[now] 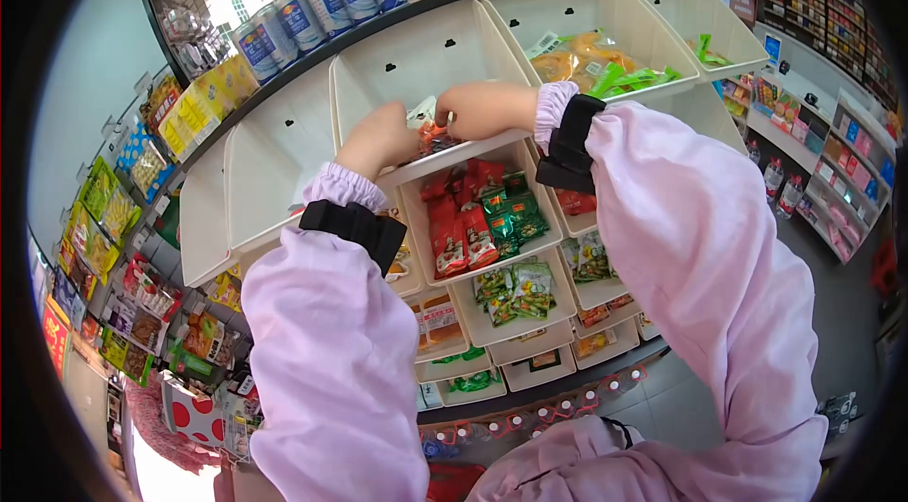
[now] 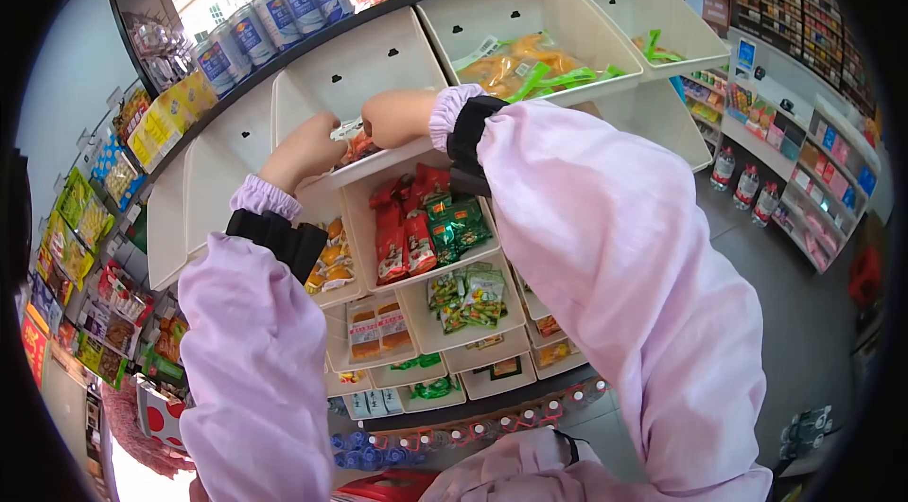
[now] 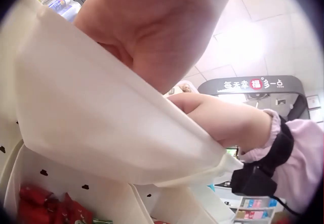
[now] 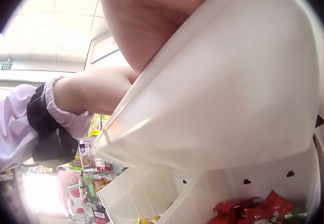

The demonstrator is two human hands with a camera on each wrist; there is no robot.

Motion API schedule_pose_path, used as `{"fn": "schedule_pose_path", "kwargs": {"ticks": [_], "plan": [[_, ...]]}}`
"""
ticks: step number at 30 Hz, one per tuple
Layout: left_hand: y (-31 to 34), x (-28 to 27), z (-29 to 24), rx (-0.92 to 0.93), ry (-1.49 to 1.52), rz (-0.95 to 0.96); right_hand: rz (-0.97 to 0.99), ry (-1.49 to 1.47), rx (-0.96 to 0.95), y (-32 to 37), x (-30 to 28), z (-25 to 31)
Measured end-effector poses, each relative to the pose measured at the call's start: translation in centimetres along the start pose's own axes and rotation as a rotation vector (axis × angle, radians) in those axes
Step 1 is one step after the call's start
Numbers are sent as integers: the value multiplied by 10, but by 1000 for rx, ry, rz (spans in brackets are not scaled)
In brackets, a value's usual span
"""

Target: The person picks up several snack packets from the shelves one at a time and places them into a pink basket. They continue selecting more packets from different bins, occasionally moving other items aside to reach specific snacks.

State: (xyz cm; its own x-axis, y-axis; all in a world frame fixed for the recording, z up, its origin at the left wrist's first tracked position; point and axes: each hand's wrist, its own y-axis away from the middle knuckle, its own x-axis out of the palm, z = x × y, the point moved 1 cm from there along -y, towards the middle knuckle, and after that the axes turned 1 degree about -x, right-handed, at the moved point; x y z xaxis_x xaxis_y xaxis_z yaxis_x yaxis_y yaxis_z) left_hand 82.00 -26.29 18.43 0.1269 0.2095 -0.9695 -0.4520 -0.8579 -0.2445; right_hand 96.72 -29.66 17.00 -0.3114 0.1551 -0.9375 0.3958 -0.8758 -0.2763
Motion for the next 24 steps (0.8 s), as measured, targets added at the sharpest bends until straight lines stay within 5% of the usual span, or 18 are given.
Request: {"fn": "schedule_pose_path", "kwargs": {"ticks": [15, 19, 24], "plan": [[3, -4, 8, -224, 820, 55, -31, -1199, 114, 0, -5, -14], [6, -11, 8, -119, 855, -118, -127, -1335, 177, 7, -8, -11], [25, -17, 5, 64, 1054, -378, -392, -1325, 3, 6, -12, -10]]}}
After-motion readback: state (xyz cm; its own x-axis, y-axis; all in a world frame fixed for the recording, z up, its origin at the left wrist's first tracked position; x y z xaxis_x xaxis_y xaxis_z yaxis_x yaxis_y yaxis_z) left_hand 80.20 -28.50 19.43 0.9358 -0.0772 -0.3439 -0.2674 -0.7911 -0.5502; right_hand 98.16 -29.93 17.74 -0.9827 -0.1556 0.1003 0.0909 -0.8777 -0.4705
